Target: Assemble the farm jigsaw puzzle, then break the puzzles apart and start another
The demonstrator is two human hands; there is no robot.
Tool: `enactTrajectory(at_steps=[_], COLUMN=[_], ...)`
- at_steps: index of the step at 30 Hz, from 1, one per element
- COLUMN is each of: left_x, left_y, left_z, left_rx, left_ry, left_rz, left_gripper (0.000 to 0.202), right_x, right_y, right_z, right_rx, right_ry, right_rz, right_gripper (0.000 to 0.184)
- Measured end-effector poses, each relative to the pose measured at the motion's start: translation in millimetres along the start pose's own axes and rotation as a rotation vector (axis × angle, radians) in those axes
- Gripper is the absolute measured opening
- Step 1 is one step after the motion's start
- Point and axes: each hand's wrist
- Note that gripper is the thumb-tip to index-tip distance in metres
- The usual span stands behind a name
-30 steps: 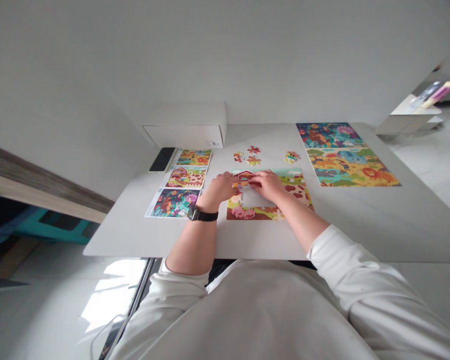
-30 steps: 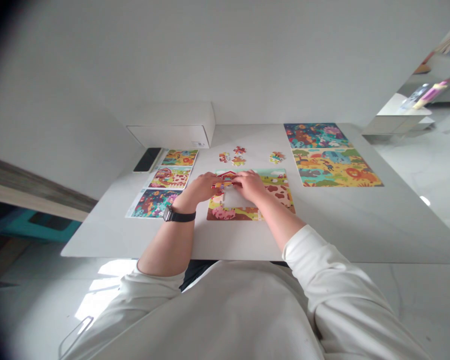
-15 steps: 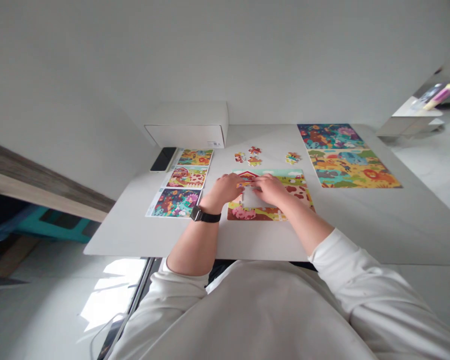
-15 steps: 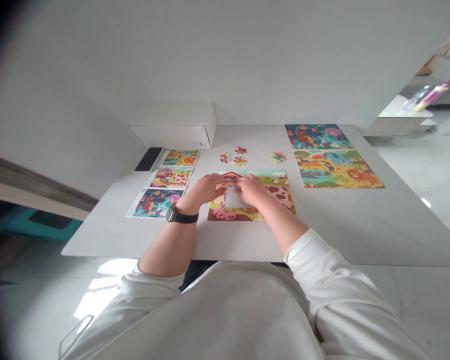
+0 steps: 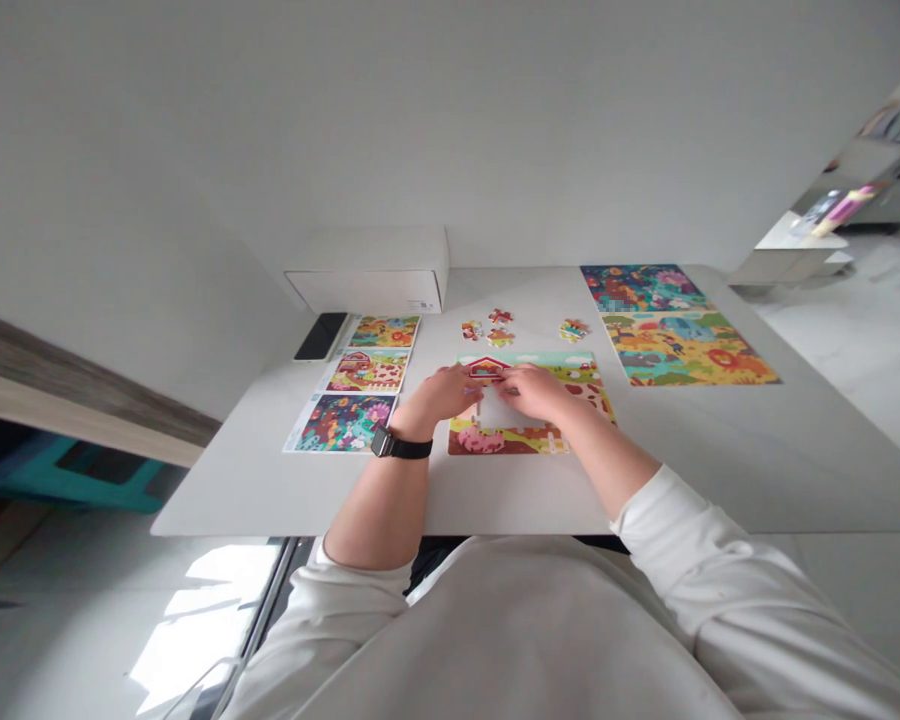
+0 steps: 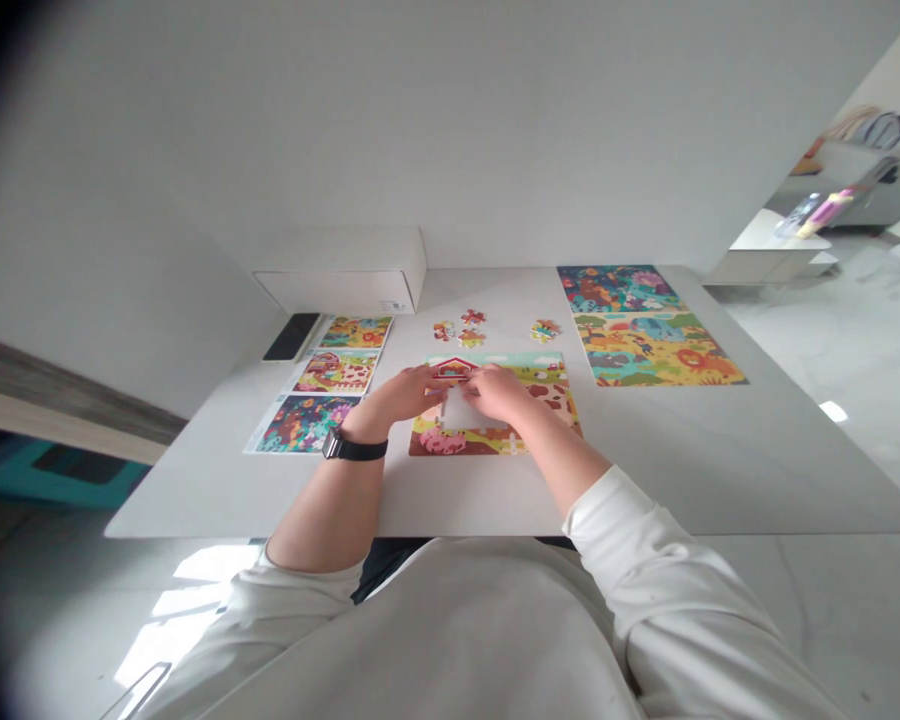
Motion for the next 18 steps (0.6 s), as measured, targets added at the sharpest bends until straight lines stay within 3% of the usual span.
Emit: enactTrajectory(at_steps=[5,11,18], left_x=[-3.1,-3.3,-0.3], left_y=[-9.3,-8.0,-11.3], left_z=[2.2,-1.6,1.3], left_rx=[0.094,0.036,0.123], left_ry=[0.057,-0.005,0.037], left_rz=[0.002,-0.017,0.012], left_gripper=[0.029,0.033,0.034], right_x=[-2.0,-6.2,-6.3], right_y=[0.5,4.6,5.3], right_z=[2.4,4.9,3.8], right_rx=[-0.022,-0.051,-0.059], right_ry=[0.027,0.023,0.033], right_rz=[-0.027,-0.048,-0.060], right_gripper=[0.017,0.020,0.022])
Point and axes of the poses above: each hand's wrist, its own z-axis away from the middle knuckle, its own y-axis out of the palm, x = y × z, and after that the axes turned 3 degrees about -z, right-handed
